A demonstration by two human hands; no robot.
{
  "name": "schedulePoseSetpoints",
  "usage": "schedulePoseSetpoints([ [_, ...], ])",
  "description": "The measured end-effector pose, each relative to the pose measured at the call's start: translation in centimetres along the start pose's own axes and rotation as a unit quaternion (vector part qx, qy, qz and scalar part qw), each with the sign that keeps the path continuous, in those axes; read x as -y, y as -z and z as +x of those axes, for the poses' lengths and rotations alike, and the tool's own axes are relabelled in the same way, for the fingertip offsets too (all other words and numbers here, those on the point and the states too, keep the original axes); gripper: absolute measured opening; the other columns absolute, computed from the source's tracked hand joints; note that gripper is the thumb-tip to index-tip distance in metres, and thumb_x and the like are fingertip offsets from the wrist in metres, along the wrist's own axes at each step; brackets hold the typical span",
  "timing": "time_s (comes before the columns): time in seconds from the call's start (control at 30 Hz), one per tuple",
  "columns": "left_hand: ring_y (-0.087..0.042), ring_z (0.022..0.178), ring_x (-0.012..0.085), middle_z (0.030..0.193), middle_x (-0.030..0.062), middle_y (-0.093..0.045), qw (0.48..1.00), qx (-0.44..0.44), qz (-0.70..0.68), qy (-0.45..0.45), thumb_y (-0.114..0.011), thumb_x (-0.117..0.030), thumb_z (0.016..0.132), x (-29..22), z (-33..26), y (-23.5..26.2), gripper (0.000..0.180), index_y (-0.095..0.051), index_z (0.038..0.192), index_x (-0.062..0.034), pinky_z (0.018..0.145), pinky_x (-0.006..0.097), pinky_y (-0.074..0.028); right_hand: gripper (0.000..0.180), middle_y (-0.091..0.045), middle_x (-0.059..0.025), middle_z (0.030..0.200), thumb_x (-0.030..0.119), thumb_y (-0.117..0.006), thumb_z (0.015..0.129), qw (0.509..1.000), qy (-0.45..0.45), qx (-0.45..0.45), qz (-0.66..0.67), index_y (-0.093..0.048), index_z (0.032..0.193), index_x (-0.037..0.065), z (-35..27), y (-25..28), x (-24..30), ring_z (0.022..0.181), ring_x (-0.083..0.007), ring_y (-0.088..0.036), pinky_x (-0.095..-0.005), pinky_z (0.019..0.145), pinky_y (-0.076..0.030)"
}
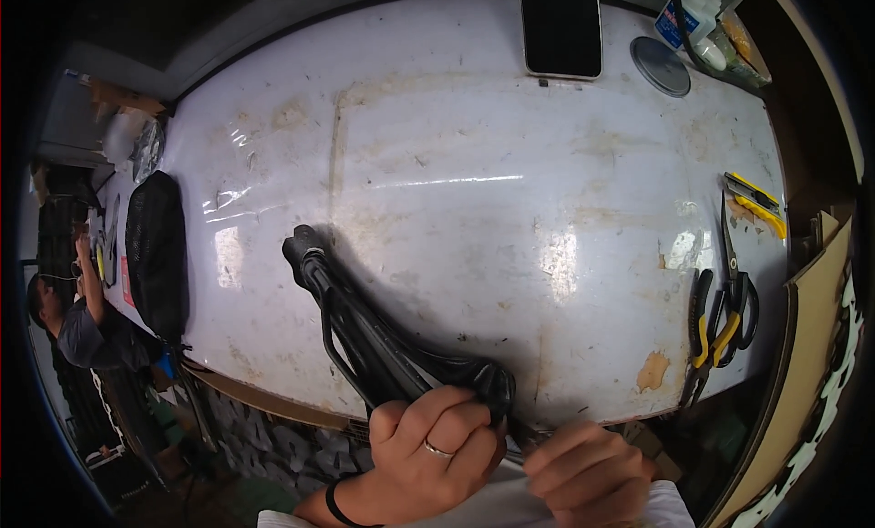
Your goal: The person uses a wooden tool to press the edges of a black cover onto a bicycle saddle, then turns it over to press the top by hand. They use pliers to pull the cover tight and continue using the wooden tool to secure the material around the edges and central opening.
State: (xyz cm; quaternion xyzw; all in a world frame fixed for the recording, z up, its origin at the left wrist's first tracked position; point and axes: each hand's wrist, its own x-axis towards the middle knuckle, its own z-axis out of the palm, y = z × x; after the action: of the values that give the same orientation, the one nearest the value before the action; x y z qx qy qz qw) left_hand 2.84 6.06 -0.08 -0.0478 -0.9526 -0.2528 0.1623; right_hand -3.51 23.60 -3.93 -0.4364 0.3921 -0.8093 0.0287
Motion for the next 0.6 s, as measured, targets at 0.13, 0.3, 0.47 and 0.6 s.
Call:
schedulePoseSetpoints([
  [0.13,-0.070,0.106,0.0167,0.101,-0.0058,-0.069,0.999,0.028,0.035,-0.008,-0.085,-0.015,0.071,0.4,-1.1,0.1,0.021,-0.069,0.083,-0.0179,0.077,0.035,-0.037,0.038,-0.053,-0.0049,0.060,0.033,-0.071,0.108,0.999,0.040,-0.004,-0.018,-0.050,0.089,0.008,-0.3,-0.3,-0.2,0.051,-0.0230,-0.056,-0.0420,0.058,-0.055],
  [0.3,-0.071,0.101,0.0240,0.101,0.0047,-0.068,1.000,-0.011,-0.002,-0.017,-0.081,-0.008,0.076,0.3,-0.2,0.1,0.016,-0.068,0.085,-0.0083,0.077,0.039,-0.037,0.035,-0.054,-0.0048,0.061,0.030,-0.074,0.105,0.999,0.006,0.039,-0.019,-0.053,0.092,0.007,1.7,0.2,-0.7,0.052,-0.0235,-0.058,-0.0434,0.062,-0.056],
  [0.47,-0.071,0.109,0.0164,0.102,-0.0040,-0.071,0.999,-0.001,0.033,-0.037,-0.084,-0.014,0.071,0.8,-1.4,0.4,0.018,-0.068,0.080,-0.0174,0.077,0.034,-0.038,0.033,-0.055,-0.0049,0.064,0.028,-0.075,0.103,0.994,-0.058,0.090,0.019,-0.054,0.091,0.005,5.1,1.1,-1.1,0.052,-0.0235,-0.057,-0.0421,0.061,-0.055],
  [0.6,-0.074,0.110,0.0237,0.101,0.0021,-0.071,0.996,-0.055,-0.067,-0.021,-0.089,-0.011,0.074,1.1,-1.9,0.1,0.023,-0.067,0.077,-0.0149,0.077,0.035,-0.048,0.032,-0.061,-0.0087,0.064,0.021,-0.078,0.100,0.992,-0.065,0.100,0.044,-0.054,0.088,0.004,4.1,1.1,-0.8,0.053,-0.0267,-0.063,-0.0432,0.058,-0.059],
])
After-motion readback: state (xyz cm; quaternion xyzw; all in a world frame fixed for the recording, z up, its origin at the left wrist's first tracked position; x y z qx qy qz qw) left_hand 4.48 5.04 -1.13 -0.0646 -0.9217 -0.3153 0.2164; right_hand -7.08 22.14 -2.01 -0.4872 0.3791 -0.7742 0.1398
